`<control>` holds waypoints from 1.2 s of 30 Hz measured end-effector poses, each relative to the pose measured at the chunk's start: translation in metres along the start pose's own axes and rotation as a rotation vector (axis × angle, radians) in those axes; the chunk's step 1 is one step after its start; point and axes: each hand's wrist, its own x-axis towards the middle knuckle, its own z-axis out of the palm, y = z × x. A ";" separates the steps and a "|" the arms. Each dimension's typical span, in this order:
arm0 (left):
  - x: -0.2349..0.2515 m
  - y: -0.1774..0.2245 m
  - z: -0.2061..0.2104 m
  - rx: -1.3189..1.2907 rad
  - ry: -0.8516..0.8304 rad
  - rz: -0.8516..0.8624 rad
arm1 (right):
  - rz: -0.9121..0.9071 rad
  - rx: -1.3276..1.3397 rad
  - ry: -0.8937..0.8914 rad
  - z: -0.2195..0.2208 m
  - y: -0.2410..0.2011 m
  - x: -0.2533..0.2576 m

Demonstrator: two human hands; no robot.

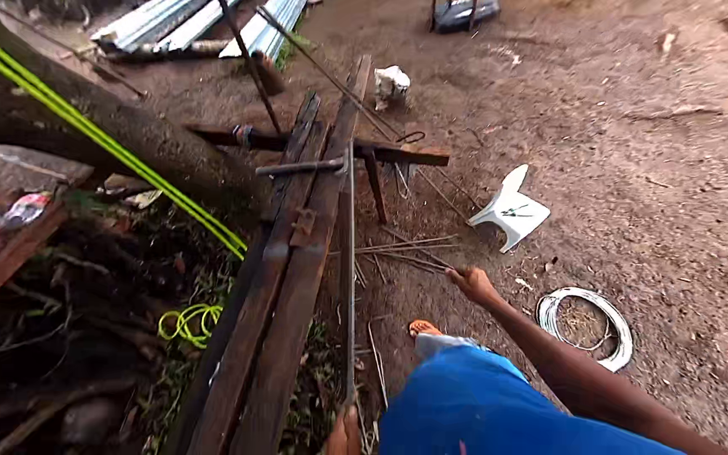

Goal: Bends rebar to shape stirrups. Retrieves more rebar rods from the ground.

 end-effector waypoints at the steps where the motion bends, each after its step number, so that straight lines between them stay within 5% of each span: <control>1: -0.003 -0.011 0.006 -0.018 0.039 0.021 | -0.113 -0.047 0.039 0.002 -0.023 0.000; 8: -0.014 -0.040 0.011 -0.204 -0.032 -0.032 | -1.145 -0.135 0.234 0.057 -0.135 -0.017; 11: -0.013 -0.046 0.010 -0.397 -0.118 -0.060 | -1.376 -0.318 0.137 0.077 -0.162 -0.013; 17: -0.016 -0.051 0.002 -0.548 -0.093 -0.111 | -1.572 -0.488 -0.168 0.093 -0.188 0.033; 26: -0.054 -0.048 -0.064 0.059 0.430 -0.115 | -1.600 -0.358 -0.304 0.178 -0.249 0.049; 36: -0.016 -0.071 -0.126 0.378 0.608 -0.111 | -1.463 -0.339 -0.374 0.229 -0.282 0.066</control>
